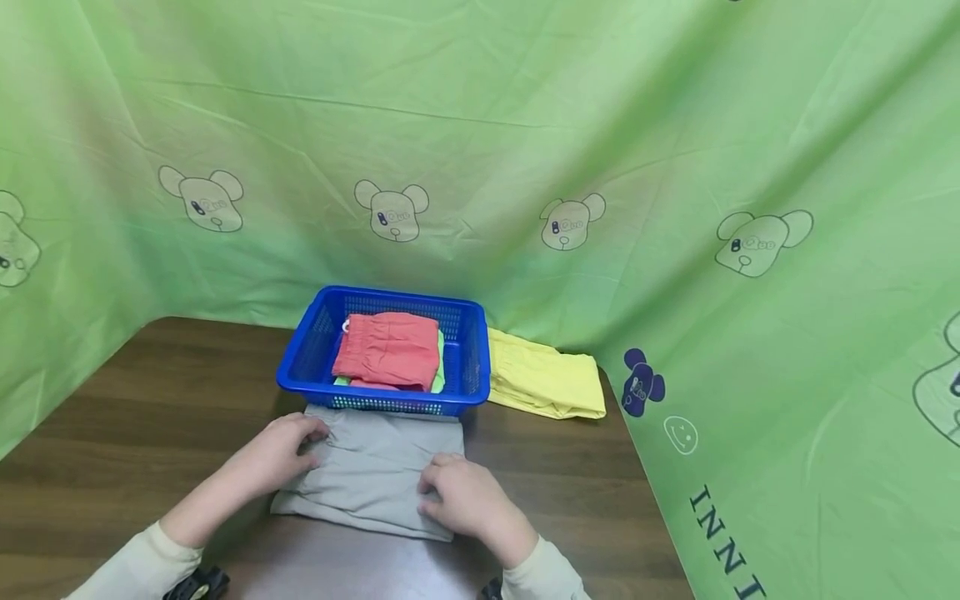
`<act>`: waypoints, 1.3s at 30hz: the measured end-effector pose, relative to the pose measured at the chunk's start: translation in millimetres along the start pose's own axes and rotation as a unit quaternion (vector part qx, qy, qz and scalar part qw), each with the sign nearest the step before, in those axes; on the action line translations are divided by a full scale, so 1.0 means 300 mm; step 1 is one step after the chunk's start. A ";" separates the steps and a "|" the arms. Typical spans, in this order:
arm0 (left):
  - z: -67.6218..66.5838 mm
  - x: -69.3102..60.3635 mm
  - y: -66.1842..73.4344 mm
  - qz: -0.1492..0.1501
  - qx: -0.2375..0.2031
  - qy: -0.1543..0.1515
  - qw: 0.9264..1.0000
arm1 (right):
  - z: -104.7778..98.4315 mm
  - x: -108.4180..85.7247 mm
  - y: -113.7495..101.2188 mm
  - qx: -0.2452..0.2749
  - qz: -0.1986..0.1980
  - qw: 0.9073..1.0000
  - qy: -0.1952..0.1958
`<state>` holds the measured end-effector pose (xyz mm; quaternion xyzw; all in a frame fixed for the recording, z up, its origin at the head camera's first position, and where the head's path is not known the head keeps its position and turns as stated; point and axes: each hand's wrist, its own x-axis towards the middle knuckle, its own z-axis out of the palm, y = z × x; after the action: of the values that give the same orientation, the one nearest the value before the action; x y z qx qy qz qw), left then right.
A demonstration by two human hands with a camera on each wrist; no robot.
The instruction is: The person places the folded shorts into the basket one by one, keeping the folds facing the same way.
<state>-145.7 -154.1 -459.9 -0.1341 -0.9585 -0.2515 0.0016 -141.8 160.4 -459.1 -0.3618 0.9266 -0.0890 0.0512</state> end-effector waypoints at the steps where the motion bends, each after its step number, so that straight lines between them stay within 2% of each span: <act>1: 0.002 0.001 -0.002 -0.004 0.000 -0.001 1.000 | -0.001 0.001 0.000 0.002 0.001 1.000 0.004; 11: -0.005 0.003 -0.008 -0.007 -0.018 -0.007 1.000 | -0.015 0.002 0.017 0.021 0.014 0.998 0.062; 17: -0.016 0.011 -0.019 -0.011 -0.046 0.001 0.999 | -0.027 0.004 0.044 0.038 0.062 0.993 0.093; 23: -0.016 0.018 -0.042 -0.037 -0.052 0.000 0.998 | -0.032 0.003 0.067 0.059 0.123 0.985 0.106; 30: -0.042 0.015 -0.062 -0.088 -0.028 -0.003 0.996 | -0.041 -0.003 0.100 0.079 0.193 0.972 0.109; 34: -0.051 0.013 -0.072 -0.115 -0.039 -0.016 0.993 | -0.045 -0.010 0.117 0.089 0.223 0.965 0.108; 39: -0.051 0.015 -0.084 -0.133 -0.069 -0.036 0.988 | -0.042 -0.012 0.127 0.137 0.242 0.955 0.101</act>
<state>-157.7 -181.5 -458.3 -0.0139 -0.9475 -0.3104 -0.0758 -166.5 192.0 -454.3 -0.1056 0.9656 -0.2363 0.0263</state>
